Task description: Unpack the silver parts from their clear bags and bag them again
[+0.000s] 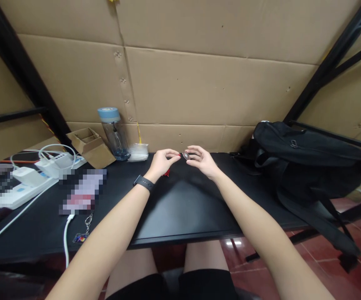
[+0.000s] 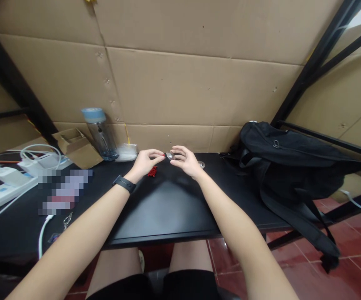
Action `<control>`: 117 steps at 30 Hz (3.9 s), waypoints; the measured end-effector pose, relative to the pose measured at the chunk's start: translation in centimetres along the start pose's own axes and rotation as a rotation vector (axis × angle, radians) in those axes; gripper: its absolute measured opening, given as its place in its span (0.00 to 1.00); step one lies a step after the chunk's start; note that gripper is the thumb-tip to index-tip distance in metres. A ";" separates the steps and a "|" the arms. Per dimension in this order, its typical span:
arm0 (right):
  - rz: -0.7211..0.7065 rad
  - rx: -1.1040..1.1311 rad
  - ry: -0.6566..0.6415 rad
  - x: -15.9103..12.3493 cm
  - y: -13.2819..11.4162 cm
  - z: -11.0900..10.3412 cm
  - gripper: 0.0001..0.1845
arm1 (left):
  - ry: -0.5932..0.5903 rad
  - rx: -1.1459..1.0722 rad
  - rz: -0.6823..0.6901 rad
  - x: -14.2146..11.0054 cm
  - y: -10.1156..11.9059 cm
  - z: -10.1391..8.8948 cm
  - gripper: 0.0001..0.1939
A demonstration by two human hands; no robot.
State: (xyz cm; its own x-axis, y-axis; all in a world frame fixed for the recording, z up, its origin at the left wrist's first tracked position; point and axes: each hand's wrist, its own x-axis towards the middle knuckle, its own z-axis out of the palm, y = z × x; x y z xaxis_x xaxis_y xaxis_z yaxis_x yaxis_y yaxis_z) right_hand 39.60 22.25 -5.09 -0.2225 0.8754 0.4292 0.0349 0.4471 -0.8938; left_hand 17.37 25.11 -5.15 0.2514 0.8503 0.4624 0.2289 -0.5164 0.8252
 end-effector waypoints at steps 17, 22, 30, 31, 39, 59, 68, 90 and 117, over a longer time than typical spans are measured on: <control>0.002 0.024 0.029 -0.4 -0.2 2.3 0.27 | 0.093 0.356 0.094 -0.8 1.3 1.1 0.05; 0.016 -0.096 0.024 -0.3 0.1 2.1 0.25 | 0.112 0.463 0.145 -1.1 1.5 1.2 0.04; -0.063 -0.420 0.017 -0.4 -0.9 1.4 0.21 | 0.119 0.559 0.179 -1.5 1.8 1.5 0.07; -0.068 -0.429 0.016 -0.4 -0.8 1.3 0.21 | 0.120 0.572 0.184 -1.5 1.8 1.5 0.07; -0.070 -0.551 0.020 -0.2 -0.2 1.0 0.12 | 0.077 0.674 0.277 -2.2 1.7 2.2 0.05; 0.055 -0.415 -0.096 -0.4 0.5 0.4 0.09 | 0.025 0.737 0.442 -2.5 2.8 2.4 0.08; 0.088 -0.157 -0.065 0.0 1.5 0.6 0.18 | 0.035 0.712 0.430 -2.2 2.9 2.5 0.08; 0.068 0.086 -0.037 -0.2 0.6 0.8 0.25 | 0.060 0.341 0.109 -1.7 2.6 2.8 0.09; 0.095 0.062 0.008 -0.2 0.8 1.4 0.27 | 0.127 0.391 0.025 -1.6 2.1 3.1 0.06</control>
State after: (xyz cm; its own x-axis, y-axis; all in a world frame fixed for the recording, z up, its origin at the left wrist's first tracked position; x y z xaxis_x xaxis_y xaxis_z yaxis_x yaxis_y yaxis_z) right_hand 38.29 22.18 -6.07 -0.2128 0.9149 0.3429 -0.0046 0.3500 -0.9367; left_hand 20.34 22.38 -5.19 0.1494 0.8302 0.5371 0.5703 -0.5161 0.6390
